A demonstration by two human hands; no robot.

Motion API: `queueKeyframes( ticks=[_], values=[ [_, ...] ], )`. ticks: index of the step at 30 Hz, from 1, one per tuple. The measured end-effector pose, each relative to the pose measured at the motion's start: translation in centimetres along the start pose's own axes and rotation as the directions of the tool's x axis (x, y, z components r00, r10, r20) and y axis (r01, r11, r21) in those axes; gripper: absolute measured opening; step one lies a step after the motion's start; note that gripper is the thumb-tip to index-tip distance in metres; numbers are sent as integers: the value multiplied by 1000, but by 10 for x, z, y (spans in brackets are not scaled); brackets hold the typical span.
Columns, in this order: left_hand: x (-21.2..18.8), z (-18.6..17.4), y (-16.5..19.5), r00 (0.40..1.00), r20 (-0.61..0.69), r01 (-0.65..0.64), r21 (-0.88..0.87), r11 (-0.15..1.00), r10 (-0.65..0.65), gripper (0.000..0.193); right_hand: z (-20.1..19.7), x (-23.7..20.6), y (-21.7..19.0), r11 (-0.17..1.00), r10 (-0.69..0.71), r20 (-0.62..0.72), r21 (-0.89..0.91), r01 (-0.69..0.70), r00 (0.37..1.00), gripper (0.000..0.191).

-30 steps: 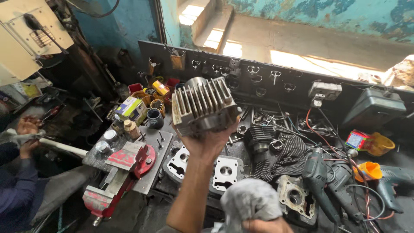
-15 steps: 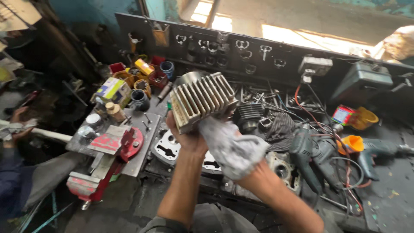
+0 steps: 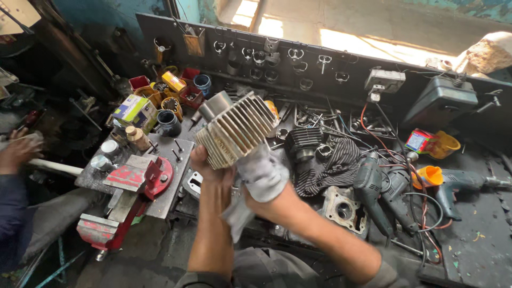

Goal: The person wipes a motorcycle engine cylinder and piston with a cloth, turning the parts over to clean all sides, then wipes the cylinder head and a small metal piston component, placing the cleaned parts on the workbench.

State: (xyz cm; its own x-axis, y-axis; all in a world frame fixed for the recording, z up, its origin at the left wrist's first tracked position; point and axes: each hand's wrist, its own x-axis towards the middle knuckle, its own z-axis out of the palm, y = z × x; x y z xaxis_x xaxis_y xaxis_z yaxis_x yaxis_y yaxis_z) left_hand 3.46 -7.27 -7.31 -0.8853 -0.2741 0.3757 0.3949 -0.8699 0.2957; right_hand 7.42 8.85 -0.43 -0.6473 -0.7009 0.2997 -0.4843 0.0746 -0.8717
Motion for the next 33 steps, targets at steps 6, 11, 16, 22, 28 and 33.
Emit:
queueKeyframes(
  ticks=[6, 11, 16, 22, 28, 33],
  values=[
    [2, 8, 10, 993, 80, 83, 98, 992, -91, 87, -11, 30, 4, 999, 34, 34, -40, -33, 999, 25],
    [1, -23, 5, 988, -147, -42, 63, 997, 51, 86, 0, 15, 0, 809, -481, -188, -471, 352, 856, 49],
    [-3, -44, -5, 992, -111, -37, 125, 991, 52, 85, -9, 36, 9, 962, 14, 61, -272, 3, 998, 30],
    [-2, -43, 2, 995, -22, -98, 25, 995, 99, 83, 1, 15, -3, 885, -16, -124, -463, -43, 992, 34],
    [2, -33, 0, 983, -133, -90, 246, 965, 126, 85, 1, 45, 66, 891, -102, 58, -439, 117, 993, 27],
    [5, -2, 11, 978, -187, -103, -62, 993, 90, 85, 0, -30, 97, 546, 263, 265, 752, -370, 927, 26]
  ],
)
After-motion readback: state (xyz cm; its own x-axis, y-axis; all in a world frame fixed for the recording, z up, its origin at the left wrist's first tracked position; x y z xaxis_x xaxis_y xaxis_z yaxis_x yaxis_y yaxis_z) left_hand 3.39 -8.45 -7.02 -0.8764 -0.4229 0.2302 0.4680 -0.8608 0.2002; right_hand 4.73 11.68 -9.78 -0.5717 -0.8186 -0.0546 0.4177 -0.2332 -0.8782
